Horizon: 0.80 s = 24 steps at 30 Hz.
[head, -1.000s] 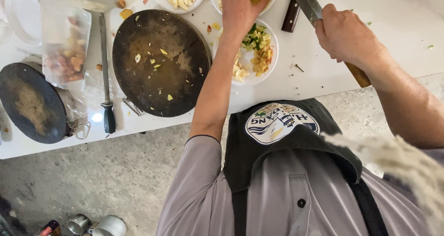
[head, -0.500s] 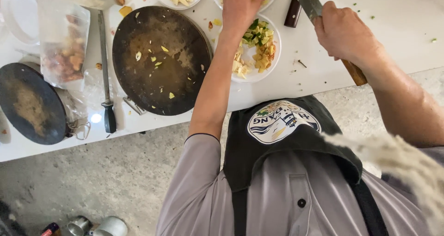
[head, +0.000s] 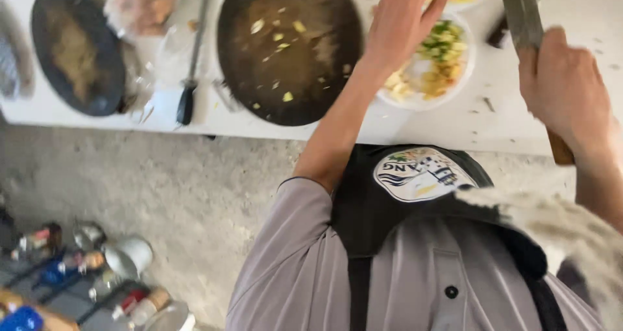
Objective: Slice a lime into small pieces on a cutting board.
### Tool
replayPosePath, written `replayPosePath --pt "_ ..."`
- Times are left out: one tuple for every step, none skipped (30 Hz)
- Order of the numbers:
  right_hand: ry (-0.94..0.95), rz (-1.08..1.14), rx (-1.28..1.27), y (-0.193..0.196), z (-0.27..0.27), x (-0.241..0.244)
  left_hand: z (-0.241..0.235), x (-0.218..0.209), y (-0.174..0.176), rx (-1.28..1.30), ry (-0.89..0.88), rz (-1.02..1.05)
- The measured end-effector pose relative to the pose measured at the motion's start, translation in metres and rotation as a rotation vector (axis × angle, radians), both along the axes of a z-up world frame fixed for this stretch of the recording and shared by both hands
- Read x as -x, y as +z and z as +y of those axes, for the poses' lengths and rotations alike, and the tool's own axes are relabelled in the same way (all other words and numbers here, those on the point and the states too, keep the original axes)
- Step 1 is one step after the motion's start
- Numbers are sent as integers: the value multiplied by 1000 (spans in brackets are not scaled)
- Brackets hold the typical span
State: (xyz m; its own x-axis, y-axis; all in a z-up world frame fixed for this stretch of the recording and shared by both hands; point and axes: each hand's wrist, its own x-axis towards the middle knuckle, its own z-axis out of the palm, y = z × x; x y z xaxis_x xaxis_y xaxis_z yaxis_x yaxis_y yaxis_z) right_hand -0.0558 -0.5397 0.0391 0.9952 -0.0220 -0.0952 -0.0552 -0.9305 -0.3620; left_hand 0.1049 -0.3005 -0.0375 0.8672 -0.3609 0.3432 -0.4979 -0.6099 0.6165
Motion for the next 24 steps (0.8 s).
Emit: replayPosePath --pt "17 36 -15 5 9 4 22 21 58 107 13 -91" --pt "36 33 -20 7 25 1 56 34 70 100 32 -95" --pt "81 122 -59 8 40 -1 89 48 82 38 148 -91" --pt "115 213 -91 11 54 0 119 63 93 -18 255 -82" --pt "124 214 -90 9 71 -3 154 75 98 -17 264 -82" --pt "336 219 -149 5 90 -6 190 88 104 -72 358 11" --pt "548 223 -208 2 108 -9 225 101 110 -127 451 105" --pt "541 223 -204 -3 133 -15 252 107 106 -123 444 105" --pt "674 285 -235 -9 157 -22 278 113 102 -55 526 100" --pt "792 345 -259 -14 178 -29 300 114 95 21 594 94" --pt "771 342 -250 -19 196 -41 303 108 104 33 574 94" --pt "814 319 -304 -25 214 -53 307 102 114 -10 558 42" --pt "858 293 -358 -30 231 -66 310 96 124 -51 542 -10" --pt "832 283 -348 -26 236 -77 300 83 136 -39 516 -18" --pt "787 274 -354 -23 239 -87 288 72 149 40 483 -27" --pt "745 264 -357 -19 239 -100 274 60 162 120 450 -36" --pt "721 253 -344 -29 237 -106 254 42 169 134 426 -43" --pt "693 195 -326 -39 236 -111 236 30 177 123 309 -113" --pt "665 138 -308 -49 234 -116 217 17 186 111 193 -183" --pt "651 122 -293 -52 235 -116 187 -4 192 125 177 -199" --pt "597 127 -260 -54 234 -117 156 -25 200 210 -4 -241" --pt "546 126 -229 -55 233 -123 125 -48 210 288 -188 -286" --pt "534 103 -216 -40 226 -113 93 -84 191 296 -204 -308" --pt "587 103 -239 -27 217 -104 58 -122 173 199 -220 -305"
